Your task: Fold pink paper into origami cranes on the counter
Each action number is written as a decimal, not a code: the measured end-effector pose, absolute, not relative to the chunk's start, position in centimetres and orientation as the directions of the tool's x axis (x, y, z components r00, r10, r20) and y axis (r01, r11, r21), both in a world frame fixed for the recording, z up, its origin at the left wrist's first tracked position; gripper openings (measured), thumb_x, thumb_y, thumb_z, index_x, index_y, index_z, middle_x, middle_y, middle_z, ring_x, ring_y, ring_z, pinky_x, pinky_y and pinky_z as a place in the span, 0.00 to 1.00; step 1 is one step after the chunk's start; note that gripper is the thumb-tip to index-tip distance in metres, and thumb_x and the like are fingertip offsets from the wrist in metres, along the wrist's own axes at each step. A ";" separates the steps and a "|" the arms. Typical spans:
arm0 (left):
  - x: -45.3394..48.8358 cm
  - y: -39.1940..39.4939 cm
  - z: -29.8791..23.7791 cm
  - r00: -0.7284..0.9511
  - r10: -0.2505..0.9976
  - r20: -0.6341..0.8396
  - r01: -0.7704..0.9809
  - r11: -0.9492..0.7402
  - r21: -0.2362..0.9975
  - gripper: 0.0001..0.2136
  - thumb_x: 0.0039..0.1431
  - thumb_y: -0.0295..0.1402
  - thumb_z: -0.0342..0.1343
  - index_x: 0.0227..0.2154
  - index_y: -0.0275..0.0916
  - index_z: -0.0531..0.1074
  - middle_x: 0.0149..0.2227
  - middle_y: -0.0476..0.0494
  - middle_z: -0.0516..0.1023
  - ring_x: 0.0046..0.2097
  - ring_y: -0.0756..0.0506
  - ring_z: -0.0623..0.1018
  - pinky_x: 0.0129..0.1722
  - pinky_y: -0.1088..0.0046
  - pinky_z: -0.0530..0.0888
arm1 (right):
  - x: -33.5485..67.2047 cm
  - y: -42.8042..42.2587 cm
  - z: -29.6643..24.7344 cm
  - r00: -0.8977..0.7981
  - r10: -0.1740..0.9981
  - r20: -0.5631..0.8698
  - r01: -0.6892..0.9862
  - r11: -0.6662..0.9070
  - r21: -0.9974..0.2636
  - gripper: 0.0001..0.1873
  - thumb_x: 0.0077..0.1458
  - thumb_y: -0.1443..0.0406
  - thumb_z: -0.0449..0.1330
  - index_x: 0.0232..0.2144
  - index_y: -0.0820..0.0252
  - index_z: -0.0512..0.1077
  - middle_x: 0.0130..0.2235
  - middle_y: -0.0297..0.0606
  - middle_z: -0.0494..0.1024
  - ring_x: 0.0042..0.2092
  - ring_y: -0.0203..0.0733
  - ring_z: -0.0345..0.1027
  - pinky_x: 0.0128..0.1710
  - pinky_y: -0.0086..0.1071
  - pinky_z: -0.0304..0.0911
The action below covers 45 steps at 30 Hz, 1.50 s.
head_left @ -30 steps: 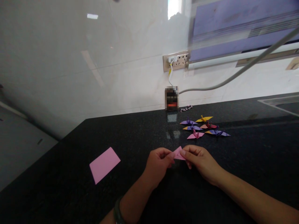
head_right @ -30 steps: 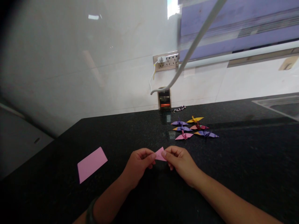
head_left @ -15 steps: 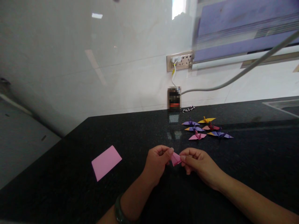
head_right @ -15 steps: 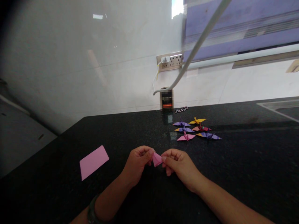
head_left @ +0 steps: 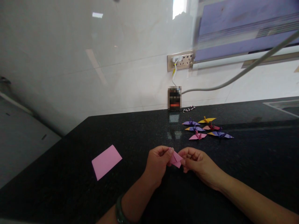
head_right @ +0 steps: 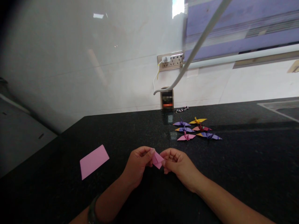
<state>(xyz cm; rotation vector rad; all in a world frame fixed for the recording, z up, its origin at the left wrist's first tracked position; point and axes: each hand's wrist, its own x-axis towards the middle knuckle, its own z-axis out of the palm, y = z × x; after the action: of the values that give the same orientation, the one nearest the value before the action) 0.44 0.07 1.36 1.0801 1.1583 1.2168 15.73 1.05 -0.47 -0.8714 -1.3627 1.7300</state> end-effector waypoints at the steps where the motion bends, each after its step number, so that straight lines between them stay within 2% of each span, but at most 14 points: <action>1: 0.5 0.1 1.3 0.004 0.997 -0.073 -0.133 0.073 0.988 0.10 0.48 0.37 0.54 0.21 0.33 0.69 0.16 0.52 0.64 0.19 0.55 0.62 0.19 0.78 0.59 | 15.7 1.1 -0.5 -0.493 0.869 -0.049 -0.144 -0.136 -0.980 0.05 0.47 0.68 0.57 0.30 0.63 0.67 0.26 0.33 0.69 0.23 0.28 0.58 0.24 0.25 0.55; 7: 0.4 0.2 0.8 0.089 0.974 -0.207 -0.289 0.224 0.931 0.12 0.47 0.39 0.54 0.20 0.34 0.67 0.14 0.53 0.62 0.17 0.55 0.60 0.19 0.78 0.57 | 15.8 1.3 -0.7 -0.529 0.848 -0.038 -0.162 -0.145 -0.976 0.06 0.47 0.70 0.57 0.31 0.63 0.67 0.26 0.32 0.69 0.23 0.28 0.58 0.24 0.25 0.54; 11: 0.4 0.0 1.3 0.081 0.988 -0.133 -0.213 0.147 0.966 0.10 0.45 0.36 0.56 0.28 0.33 0.70 0.21 0.48 0.69 0.23 0.53 0.66 0.22 0.79 0.60 | 15.8 1.3 -0.3 -0.475 0.877 -0.078 -0.221 -0.205 -0.954 0.07 0.45 0.70 0.58 0.31 0.63 0.68 0.26 0.33 0.69 0.23 0.28 0.58 0.23 0.24 0.55; 14: 0.5 -0.2 1.6 0.122 0.984 -0.131 -0.141 0.148 0.979 0.11 0.44 0.33 0.57 0.31 0.33 0.71 0.27 0.44 0.72 0.27 0.51 0.70 0.25 0.78 0.63 | 15.8 1.4 0.1 -0.436 0.895 -0.098 -0.265 -0.231 -0.936 0.07 0.44 0.68 0.59 0.30 0.64 0.69 0.25 0.32 0.68 0.22 0.27 0.58 0.22 0.24 0.54; 20: 0.5 0.0 1.2 0.032 0.986 -0.163 -0.101 0.165 0.981 0.08 0.45 0.32 0.56 0.28 0.32 0.70 0.23 0.46 0.72 0.24 0.52 0.69 0.24 0.77 0.64 | 15.7 1.4 0.0 -0.424 0.905 -0.034 -0.151 -0.108 -0.983 0.09 0.45 0.66 0.58 0.33 0.63 0.68 0.26 0.34 0.69 0.24 0.30 0.58 0.24 0.26 0.57; 27: 0.5 0.1 1.0 0.057 0.978 -0.200 -0.207 0.208 0.956 0.09 0.43 0.32 0.57 0.29 0.32 0.69 0.23 0.47 0.71 0.21 0.55 0.66 0.20 0.80 0.61 | 15.6 1.3 -0.2 -0.398 0.917 0.028 -0.021 0.022 -1.000 0.11 0.46 0.65 0.57 0.35 0.60 0.66 0.27 0.32 0.68 0.25 0.31 0.59 0.25 0.27 0.58; 33: 0.7 0.1 1.3 0.020 0.994 -0.109 -0.088 0.110 0.990 0.08 0.45 0.31 0.56 0.29 0.32 0.70 0.22 0.47 0.71 0.22 0.54 0.67 0.22 0.79 0.63 | 15.6 1.0 0.4 -0.392 0.920 0.021 -0.050 0.001 -0.999 0.10 0.47 0.65 0.56 0.35 0.61 0.67 0.27 0.33 0.69 0.25 0.31 0.60 0.25 0.27 0.58; 39: 0.7 0.0 1.3 0.056 0.990 -0.126 -0.126 0.133 0.983 0.09 0.46 0.32 0.54 0.31 0.33 0.70 0.23 0.47 0.72 0.23 0.53 0.68 0.22 0.78 0.64 | 15.5 1.0 0.6 -0.390 0.921 0.001 -0.124 -0.051 -0.991 0.13 0.46 0.63 0.57 0.37 0.61 0.66 0.27 0.33 0.69 0.25 0.31 0.60 0.24 0.28 0.58; 45: 0.6 -0.1 1.2 0.042 0.991 -0.128 -0.107 0.131 0.986 0.07 0.46 0.32 0.55 0.27 0.33 0.69 0.22 0.48 0.71 0.23 0.53 0.69 0.23 0.78 0.65 | 15.4 1.2 0.0 -0.370 0.929 -0.016 -0.075 -0.047 -0.996 0.15 0.44 0.63 0.59 0.36 0.60 0.65 0.27 0.33 0.68 0.25 0.32 0.59 0.23 0.26 0.57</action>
<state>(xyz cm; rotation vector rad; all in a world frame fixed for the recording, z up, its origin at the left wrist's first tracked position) 0.64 -0.05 1.20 1.0505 1.1621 1.1382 15.39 1.18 0.02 -0.9678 -1.3999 1.5448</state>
